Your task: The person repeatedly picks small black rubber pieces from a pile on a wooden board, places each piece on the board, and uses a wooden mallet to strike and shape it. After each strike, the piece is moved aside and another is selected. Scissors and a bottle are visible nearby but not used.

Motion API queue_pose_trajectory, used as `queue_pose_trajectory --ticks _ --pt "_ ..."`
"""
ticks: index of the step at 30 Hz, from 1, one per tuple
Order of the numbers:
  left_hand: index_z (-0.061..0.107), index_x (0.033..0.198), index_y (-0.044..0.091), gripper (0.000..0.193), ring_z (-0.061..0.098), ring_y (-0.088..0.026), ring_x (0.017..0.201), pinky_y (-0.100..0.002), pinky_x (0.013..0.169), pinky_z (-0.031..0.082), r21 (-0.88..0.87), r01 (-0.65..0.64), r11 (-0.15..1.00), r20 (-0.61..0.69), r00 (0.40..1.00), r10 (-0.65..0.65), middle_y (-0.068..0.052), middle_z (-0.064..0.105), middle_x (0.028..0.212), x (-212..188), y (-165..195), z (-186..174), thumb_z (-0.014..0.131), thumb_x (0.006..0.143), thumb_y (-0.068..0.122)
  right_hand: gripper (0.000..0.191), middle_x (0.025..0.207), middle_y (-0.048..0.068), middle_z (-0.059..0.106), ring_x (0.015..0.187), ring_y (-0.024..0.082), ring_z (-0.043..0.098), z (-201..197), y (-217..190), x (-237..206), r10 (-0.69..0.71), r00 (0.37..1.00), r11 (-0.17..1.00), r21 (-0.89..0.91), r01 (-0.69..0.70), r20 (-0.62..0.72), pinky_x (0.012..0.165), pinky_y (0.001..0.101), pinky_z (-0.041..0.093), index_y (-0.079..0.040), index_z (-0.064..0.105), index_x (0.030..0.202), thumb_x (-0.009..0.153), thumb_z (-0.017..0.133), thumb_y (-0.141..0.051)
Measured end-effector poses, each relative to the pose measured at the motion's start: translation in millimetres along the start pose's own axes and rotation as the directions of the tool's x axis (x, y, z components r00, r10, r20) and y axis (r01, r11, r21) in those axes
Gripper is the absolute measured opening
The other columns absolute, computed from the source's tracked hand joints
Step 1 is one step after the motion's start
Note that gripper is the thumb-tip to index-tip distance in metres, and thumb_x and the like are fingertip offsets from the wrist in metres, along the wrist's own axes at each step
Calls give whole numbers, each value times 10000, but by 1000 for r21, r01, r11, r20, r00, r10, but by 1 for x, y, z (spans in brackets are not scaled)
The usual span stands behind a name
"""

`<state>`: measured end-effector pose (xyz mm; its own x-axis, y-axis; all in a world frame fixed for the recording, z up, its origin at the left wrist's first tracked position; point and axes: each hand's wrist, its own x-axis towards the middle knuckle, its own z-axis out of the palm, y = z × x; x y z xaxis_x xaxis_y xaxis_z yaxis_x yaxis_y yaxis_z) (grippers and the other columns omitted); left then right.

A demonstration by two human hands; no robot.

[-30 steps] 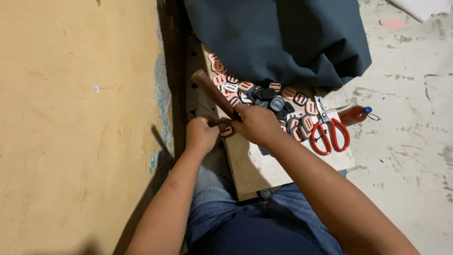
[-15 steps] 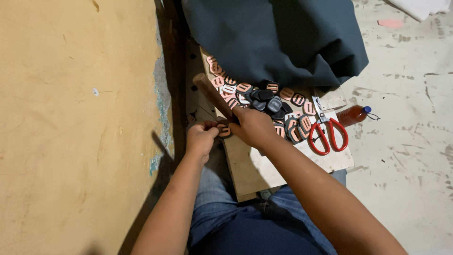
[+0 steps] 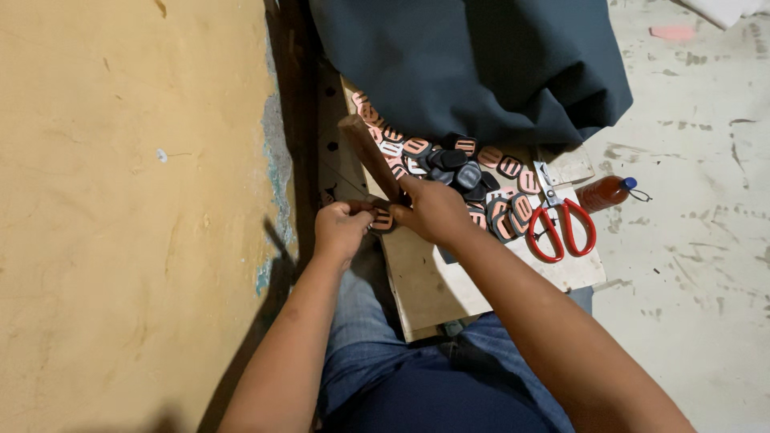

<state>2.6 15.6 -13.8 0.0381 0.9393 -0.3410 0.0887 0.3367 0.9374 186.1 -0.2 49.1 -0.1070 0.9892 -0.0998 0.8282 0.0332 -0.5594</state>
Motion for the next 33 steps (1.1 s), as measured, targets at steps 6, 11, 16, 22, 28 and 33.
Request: queue_pose_trajectory --ticks 6,11,16,22,28,33 --pt "783 896 -29 129 610 -108 600 -255 552 474 42 -42 998 -5 999 42 -47 723 732 1 -3 -3 717 818 50 342 931 138 736 881 378 698 -9 11 -4 -49 998 999 -2 49 38 744 496 529 -125 684 1064 820 752 -355" --pt "761 931 11 137 619 -106 622 -254 573 480 -79 171 982 54 984 -167 -35 738 775 5 -1 -4 739 808 67 341 957 130 738 901 374 697 -9 10 -11 -11 999 1000 -16 12 34 743 497 529 -120 678 1054 822 749 -359" --pt "802 910 -9 165 669 -121 695 -268 632 517 66 -21 998 40 999 18 -65 765 816 4 -3 -2 700 801 61 333 935 134 738 878 380 697 -9 1 -3 -25 999 1000 -11 25 23 744 507 526 -129 678 1066 826 736 -353" --pt "792 881 -11 148 713 -141 689 -278 683 543 317 -197 928 -25 976 216 -94 774 788 0 -8 -2 735 786 86 296 898 133 729 864 383 692 -12 0 4 -73 994 994 -81 79 82 736 521 521 -136 683 1020 823 734 -351" --pt "762 873 -21 163 644 -151 633 -325 586 514 -5 129 992 8 992 -129 -49 728 755 2 -8 -1 743 803 125 306 904 134 724 858 376 690 -14 7 -5 -110 993 990 -83 113 37 729 512 525 -126 674 1005 810 728 -355" --pt "774 874 -2 158 689 -204 631 -363 606 533 391 -253 885 7 962 272 -148 715 717 -4 -4 -2 724 800 129 312 920 125 731 863 375 691 -6 2 3 -78 996 995 -56 80 30 728 515 522 -135 682 1034 823 722 -361"
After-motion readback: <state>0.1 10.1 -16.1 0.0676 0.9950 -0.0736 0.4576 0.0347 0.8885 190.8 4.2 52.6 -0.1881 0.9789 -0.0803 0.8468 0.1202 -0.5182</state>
